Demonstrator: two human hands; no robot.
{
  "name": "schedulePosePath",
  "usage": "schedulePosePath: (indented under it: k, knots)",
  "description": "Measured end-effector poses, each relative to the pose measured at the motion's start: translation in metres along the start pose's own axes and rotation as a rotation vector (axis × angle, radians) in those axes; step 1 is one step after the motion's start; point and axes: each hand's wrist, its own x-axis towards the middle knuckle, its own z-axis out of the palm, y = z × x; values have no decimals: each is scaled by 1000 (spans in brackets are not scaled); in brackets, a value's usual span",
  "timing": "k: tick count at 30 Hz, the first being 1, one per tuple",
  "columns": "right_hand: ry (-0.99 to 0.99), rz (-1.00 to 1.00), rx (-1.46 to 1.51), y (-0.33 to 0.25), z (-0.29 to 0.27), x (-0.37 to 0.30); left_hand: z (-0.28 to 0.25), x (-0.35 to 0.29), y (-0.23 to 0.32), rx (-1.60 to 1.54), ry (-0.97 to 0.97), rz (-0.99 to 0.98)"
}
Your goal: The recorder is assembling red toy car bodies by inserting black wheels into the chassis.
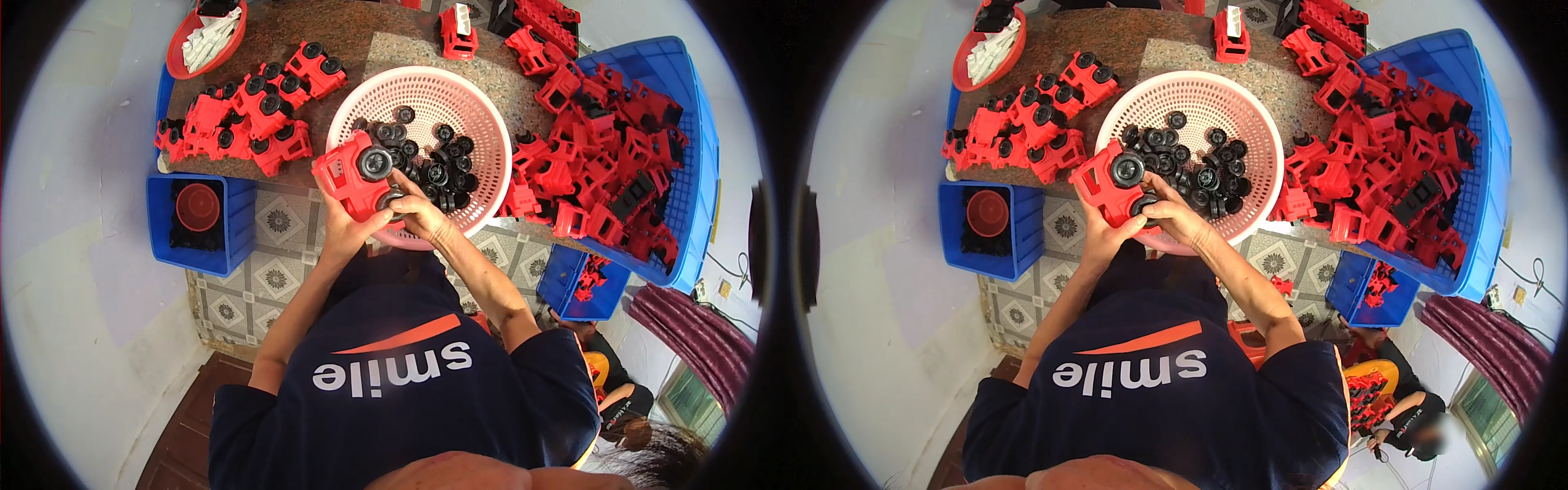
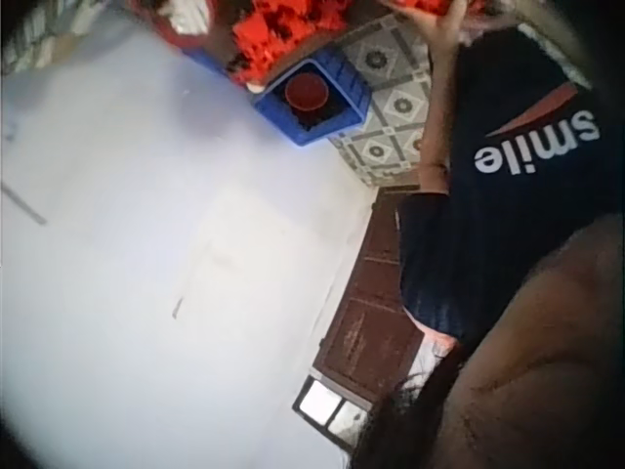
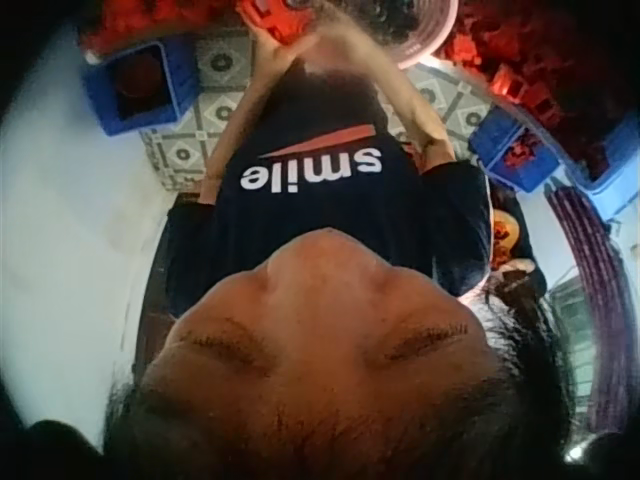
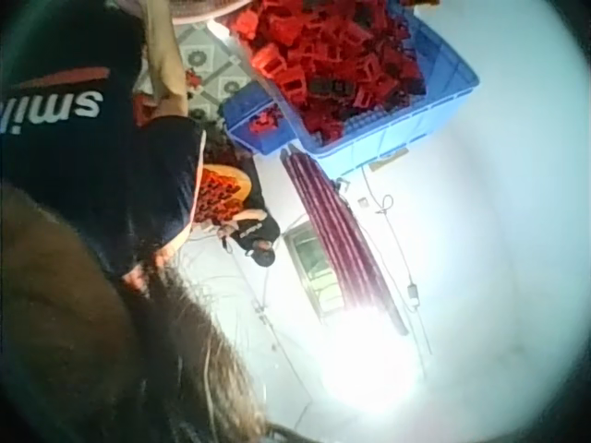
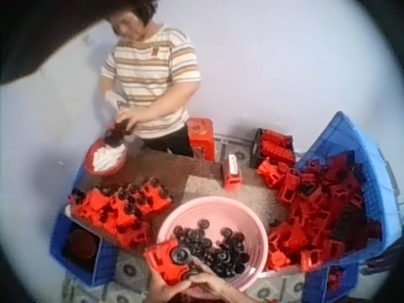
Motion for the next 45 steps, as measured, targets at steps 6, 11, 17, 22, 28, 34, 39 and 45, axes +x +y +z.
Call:
schedulePosePath:
  k: [6,11,17,22,28,34,39,45]
  knots:
    - [12,-38,-56,-4,7,7,-3,10,3,-11,34,36]
    - [56,-203,-660,-28,16,-2,-26,10,14,-22,-133,-84]
    - [-523,-661,-1832,-50,45,-7,-109,8,-3,-597,-361,-768]
    - [-298,-283,-720,-61,-10,42,-104,20,-8,-460,-345,-722]
    - [850,-63,-1721,-8,-157,173,-78,23,-7,-364,-85,-480]
    - [786,-62,-1639,-6,-212,173,-57,32,-20,-366,75,-453]
    - [411,-322,-508,-43,-97,87,-53,42,-27,-205,202,-425]
    - [313,-337,-399,-44,-12,13,-26,52,-25,-144,128,-469]
